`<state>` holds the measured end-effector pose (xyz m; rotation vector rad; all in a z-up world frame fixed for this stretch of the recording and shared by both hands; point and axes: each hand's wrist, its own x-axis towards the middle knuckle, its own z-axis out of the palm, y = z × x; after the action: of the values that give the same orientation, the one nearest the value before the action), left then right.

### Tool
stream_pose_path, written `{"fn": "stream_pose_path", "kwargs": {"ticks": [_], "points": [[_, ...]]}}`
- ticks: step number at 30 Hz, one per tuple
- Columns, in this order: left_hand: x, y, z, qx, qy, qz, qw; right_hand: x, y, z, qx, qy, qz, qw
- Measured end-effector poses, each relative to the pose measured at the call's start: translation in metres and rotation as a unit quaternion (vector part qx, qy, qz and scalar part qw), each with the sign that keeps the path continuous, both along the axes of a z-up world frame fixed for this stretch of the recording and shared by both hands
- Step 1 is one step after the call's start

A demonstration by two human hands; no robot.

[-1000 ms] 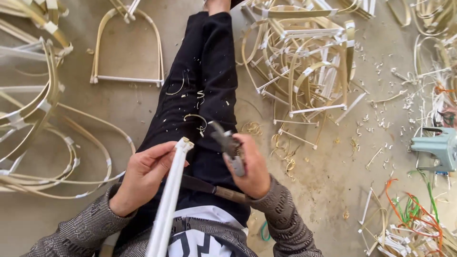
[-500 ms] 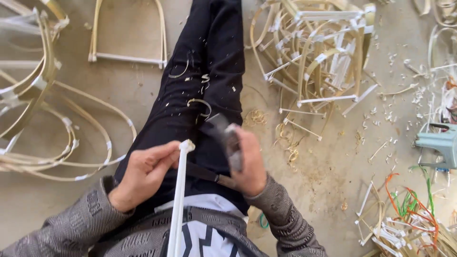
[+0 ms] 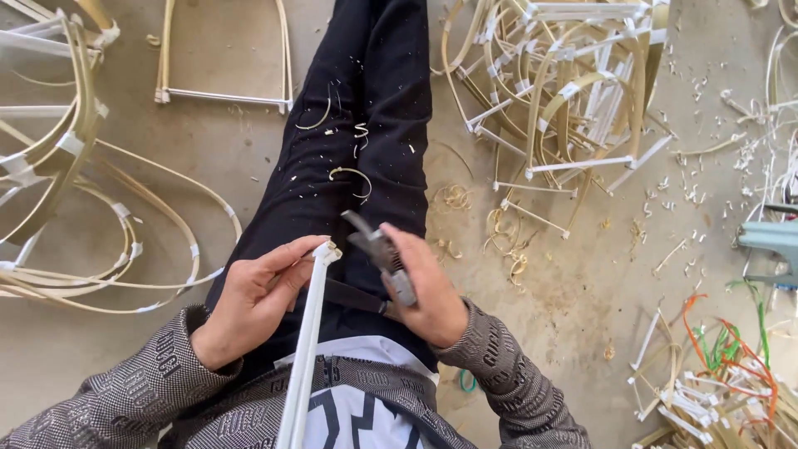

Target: The recorder is assembling arched bamboo frames using white plastic connectors, pruning shears, and a small knife to trim the strips.

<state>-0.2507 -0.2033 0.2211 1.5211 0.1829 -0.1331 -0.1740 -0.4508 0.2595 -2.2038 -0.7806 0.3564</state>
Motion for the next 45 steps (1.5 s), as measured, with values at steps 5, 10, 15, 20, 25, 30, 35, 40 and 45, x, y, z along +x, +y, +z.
{"fn": "stream_pose_path", "kwargs": {"ticks": [5,10,15,20,25,30,35,40,45], "points": [[-0.008,-0.001,-0.011,-0.078,0.039,-0.036,0.996,-0.011,0.011,0.001,-0.018,-0.008,0.078,0.997],[-0.009,-0.001,-0.024,-0.072,-0.014,-0.083,0.994,-0.012,0.010,-0.001,-0.011,0.008,0.084,0.996],[-0.014,-0.003,-0.030,-0.066,-0.059,-0.119,0.989,-0.006,0.005,-0.015,-0.002,0.014,0.101,0.995],[-0.011,-0.005,-0.031,-0.058,-0.074,-0.117,0.989,0.009,0.004,-0.034,0.030,-0.051,0.119,0.991],[-0.002,-0.004,-0.035,-0.061,-0.068,-0.119,0.989,0.027,0.005,-0.041,0.010,-0.053,0.134,0.989],[0.001,0.002,-0.042,-0.072,-0.063,-0.113,0.989,0.040,-0.001,-0.074,0.009,-0.060,0.143,0.988],[0.015,0.024,-0.019,-0.095,-0.028,-0.072,0.992,0.050,-0.001,-0.090,-0.068,0.028,-0.056,0.996],[0.034,0.084,0.028,0.032,-0.054,0.132,0.989,0.061,-0.005,-0.037,0.184,0.296,-0.050,0.936],[0.020,0.077,0.102,0.084,-0.041,0.146,0.985,0.058,0.011,-0.009,0.356,0.410,0.059,0.838]]}}
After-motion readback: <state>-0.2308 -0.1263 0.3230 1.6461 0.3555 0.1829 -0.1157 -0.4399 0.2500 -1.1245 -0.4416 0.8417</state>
